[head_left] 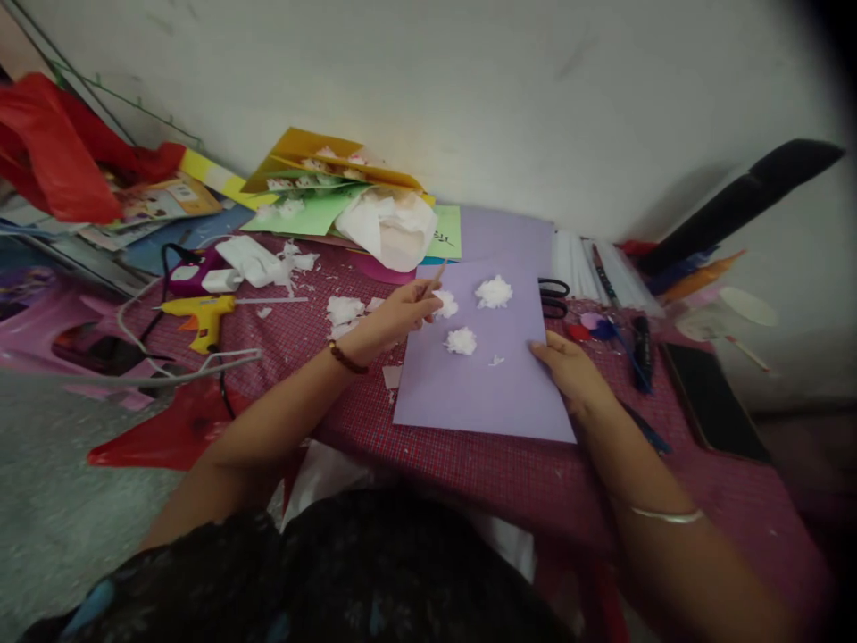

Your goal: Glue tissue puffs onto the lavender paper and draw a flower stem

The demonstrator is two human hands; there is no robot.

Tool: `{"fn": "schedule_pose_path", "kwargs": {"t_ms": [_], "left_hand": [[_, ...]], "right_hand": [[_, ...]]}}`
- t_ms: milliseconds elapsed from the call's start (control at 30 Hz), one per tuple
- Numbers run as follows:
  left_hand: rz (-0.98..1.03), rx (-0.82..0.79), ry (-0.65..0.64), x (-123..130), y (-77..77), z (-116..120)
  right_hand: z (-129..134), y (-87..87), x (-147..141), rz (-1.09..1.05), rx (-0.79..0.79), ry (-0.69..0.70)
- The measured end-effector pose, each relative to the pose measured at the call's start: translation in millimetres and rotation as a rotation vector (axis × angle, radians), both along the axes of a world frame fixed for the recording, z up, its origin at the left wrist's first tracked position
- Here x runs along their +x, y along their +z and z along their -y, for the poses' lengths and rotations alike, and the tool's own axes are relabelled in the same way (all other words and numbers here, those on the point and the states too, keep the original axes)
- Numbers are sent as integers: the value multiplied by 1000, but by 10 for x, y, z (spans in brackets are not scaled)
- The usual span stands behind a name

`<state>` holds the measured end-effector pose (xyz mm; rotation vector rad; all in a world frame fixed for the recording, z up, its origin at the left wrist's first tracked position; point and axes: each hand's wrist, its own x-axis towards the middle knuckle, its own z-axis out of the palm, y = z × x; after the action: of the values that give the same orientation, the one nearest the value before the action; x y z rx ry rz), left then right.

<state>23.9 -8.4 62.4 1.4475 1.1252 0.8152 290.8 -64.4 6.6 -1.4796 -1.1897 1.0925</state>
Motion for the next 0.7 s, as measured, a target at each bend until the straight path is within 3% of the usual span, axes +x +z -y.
{"fn": "schedule_pose_path", "kwargs": {"t_ms": [133,233,333,433,533,700], "left_hand": [[-60,84,-181,299,52,224],[-291,358,-315,569,13,315],[-563,640,-335,855,-96,302],[-653,684,-325,1107,-231,249],[-670,692,-292,1286,-343,251],[-676,761,-306,1284,-332,522]], "right_hand": [[-28,-7,-56,-145,-115,10],[-5,17,-50,-195,-126,40],[50,84,-40,-344,-142,144],[74,125,-36,-453,-168,219],[40,78,-37,-438,-191,202],[-12,-37,-34,-312,-133,177]]}}
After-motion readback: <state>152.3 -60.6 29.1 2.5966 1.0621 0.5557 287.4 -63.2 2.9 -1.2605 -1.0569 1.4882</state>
